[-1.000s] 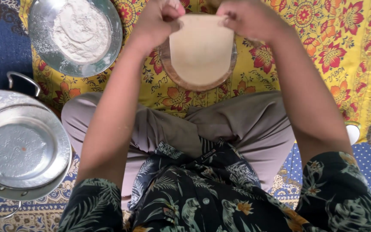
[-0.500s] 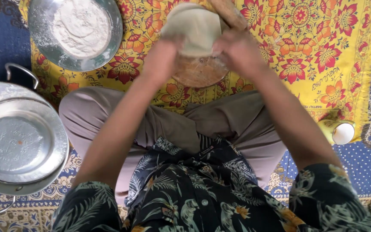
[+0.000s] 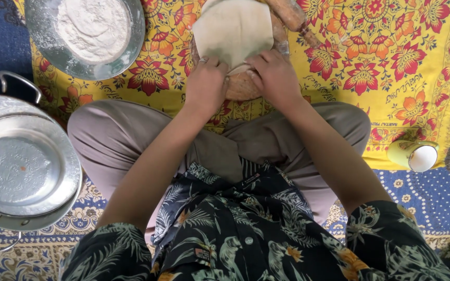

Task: Rolling out flatbread dough on a wooden board using a rolling pin.

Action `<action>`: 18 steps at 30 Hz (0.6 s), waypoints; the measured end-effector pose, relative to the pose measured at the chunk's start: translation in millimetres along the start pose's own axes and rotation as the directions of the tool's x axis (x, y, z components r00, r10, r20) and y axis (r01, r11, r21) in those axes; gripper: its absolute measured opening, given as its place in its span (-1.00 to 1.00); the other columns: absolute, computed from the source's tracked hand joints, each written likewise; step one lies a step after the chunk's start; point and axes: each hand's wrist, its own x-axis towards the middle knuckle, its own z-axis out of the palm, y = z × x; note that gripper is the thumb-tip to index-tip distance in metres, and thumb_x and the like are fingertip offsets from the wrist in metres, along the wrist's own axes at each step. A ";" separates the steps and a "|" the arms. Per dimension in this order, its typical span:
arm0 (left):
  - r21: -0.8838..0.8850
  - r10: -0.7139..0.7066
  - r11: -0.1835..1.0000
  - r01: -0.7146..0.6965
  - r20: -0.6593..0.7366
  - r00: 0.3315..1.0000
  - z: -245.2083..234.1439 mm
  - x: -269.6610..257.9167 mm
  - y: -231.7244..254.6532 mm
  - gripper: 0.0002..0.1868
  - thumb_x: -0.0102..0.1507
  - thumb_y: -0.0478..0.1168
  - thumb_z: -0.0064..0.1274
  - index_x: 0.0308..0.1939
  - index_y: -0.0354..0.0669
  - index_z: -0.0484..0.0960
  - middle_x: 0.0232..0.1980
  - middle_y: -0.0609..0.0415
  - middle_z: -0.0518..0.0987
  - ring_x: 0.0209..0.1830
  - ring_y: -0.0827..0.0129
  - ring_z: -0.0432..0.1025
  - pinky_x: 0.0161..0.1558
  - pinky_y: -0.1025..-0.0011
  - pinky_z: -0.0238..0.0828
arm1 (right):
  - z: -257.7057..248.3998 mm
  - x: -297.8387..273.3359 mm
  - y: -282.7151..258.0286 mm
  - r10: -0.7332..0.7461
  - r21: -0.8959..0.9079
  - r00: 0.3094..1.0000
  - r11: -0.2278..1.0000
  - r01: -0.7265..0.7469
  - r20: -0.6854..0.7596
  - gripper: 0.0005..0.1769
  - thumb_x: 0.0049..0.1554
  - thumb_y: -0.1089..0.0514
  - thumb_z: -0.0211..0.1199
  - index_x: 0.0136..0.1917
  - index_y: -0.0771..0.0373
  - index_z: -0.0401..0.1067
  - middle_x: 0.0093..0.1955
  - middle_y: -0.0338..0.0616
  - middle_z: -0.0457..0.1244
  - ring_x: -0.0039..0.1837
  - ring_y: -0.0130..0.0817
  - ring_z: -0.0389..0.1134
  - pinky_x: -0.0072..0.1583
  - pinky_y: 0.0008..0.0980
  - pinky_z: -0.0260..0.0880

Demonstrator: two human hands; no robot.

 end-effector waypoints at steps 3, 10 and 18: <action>-0.091 -0.061 0.994 0.063 0.023 0.998 -1.3 -0.8 1.3 -0.95 0.18 -0.30 0.22 -0.28 -0.14 0.69 -0.10 -0.07 0.55 0.05 -0.03 0.45 0.05 0.11 0.41 | -5.3 -1.2 -0.1 0.032 0.062 0.999 0.998 -0.034 0.028 -0.72 0.16 0.16 0.41 0.13 0.16 0.49 0.08 -0.11 0.24 0.19 -0.05 0.29 0.19 -0.05 0.33; -0.089 0.028 0.996 -0.024 0.042 0.999 -15.5 -5.6 5.2 -0.82 0.23 -0.25 0.16 -0.11 -0.20 0.65 0.04 -0.06 0.52 0.17 0.00 0.38 0.23 0.05 0.33 | -11.8 -7.1 2.7 0.057 0.061 0.994 0.996 -0.063 0.096 -0.76 0.19 0.17 0.32 0.12 0.15 0.39 0.20 -0.13 0.23 0.30 -0.06 0.28 0.33 -0.05 0.27; 0.166 -0.139 0.977 0.134 0.022 0.990 37.4 42.0 -12.1 -0.13 0.50 0.04 -0.12 0.68 -0.30 -0.21 0.73 -0.14 -0.25 0.75 0.08 -0.36 0.67 0.04 -0.40 | 33.8 27.2 18.4 0.129 -0.155 0.984 0.982 -0.109 0.121 -0.16 0.42 -0.09 0.00 0.70 0.44 -0.22 0.75 0.20 -0.22 0.75 0.04 -0.19 0.62 0.20 -0.25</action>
